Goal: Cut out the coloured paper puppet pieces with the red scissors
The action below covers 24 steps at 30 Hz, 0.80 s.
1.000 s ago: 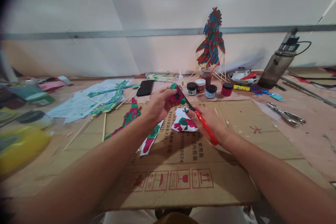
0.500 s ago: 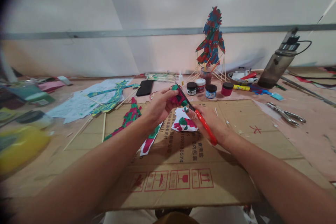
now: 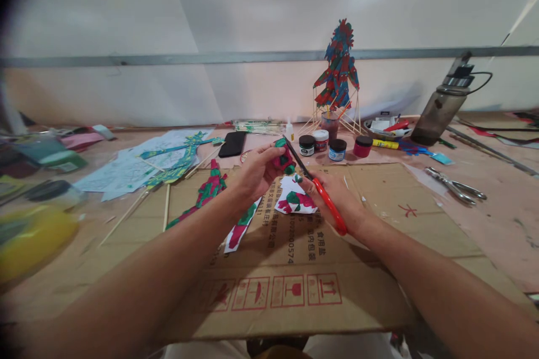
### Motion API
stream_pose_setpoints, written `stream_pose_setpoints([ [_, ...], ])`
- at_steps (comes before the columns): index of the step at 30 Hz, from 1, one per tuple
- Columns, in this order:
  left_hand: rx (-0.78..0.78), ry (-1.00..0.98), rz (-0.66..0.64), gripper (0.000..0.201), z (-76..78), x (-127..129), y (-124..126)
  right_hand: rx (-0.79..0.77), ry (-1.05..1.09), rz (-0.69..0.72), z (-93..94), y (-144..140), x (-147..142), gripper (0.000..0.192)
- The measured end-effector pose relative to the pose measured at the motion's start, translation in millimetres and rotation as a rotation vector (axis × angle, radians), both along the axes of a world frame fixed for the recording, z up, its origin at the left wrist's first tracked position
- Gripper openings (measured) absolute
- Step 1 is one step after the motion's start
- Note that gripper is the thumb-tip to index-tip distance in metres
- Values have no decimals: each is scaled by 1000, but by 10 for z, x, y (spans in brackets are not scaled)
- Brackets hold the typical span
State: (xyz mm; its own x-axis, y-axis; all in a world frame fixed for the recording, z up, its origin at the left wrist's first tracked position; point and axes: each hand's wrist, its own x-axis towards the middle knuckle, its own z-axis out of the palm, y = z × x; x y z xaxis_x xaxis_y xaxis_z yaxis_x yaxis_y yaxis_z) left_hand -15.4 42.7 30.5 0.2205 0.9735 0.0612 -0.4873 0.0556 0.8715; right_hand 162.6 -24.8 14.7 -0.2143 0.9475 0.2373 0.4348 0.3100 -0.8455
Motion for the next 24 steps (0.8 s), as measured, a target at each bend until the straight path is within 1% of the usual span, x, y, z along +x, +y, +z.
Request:
stream_pose_setpoints([
  [4, -26, -25, 24, 23, 4, -15, 27, -19, 19, -39, -80, 41, 27, 66],
  [6, -17, -37, 28, 22, 9, -16, 29, -32, 38, -49, -134, 67, 48, 59],
  [8, -8, -35, -1, 20, 15, -11, 18, -46, 46, -57, -161, 85, 68, 53],
  [10, 2, -26, -60, 19, 21, -2, -2, -59, 31, -54, -150, 89, 82, 52],
  [12, 15, -16, -104, 18, 26, 4, -24, -58, 0, -27, -115, 81, 90, 54],
  [16, 27, 32, -146, 16, 40, -11, -41, -31, -32, 14, -70, 57, 100, 58],
  [21, 39, 77, -220, 17, 75, -49, -26, 2, -55, -11, -87, 58, 111, 60],
  [24, 36, 99, -227, 15, 92, -54, -23, 71, -125, 8, -72, 73, 114, 59],
])
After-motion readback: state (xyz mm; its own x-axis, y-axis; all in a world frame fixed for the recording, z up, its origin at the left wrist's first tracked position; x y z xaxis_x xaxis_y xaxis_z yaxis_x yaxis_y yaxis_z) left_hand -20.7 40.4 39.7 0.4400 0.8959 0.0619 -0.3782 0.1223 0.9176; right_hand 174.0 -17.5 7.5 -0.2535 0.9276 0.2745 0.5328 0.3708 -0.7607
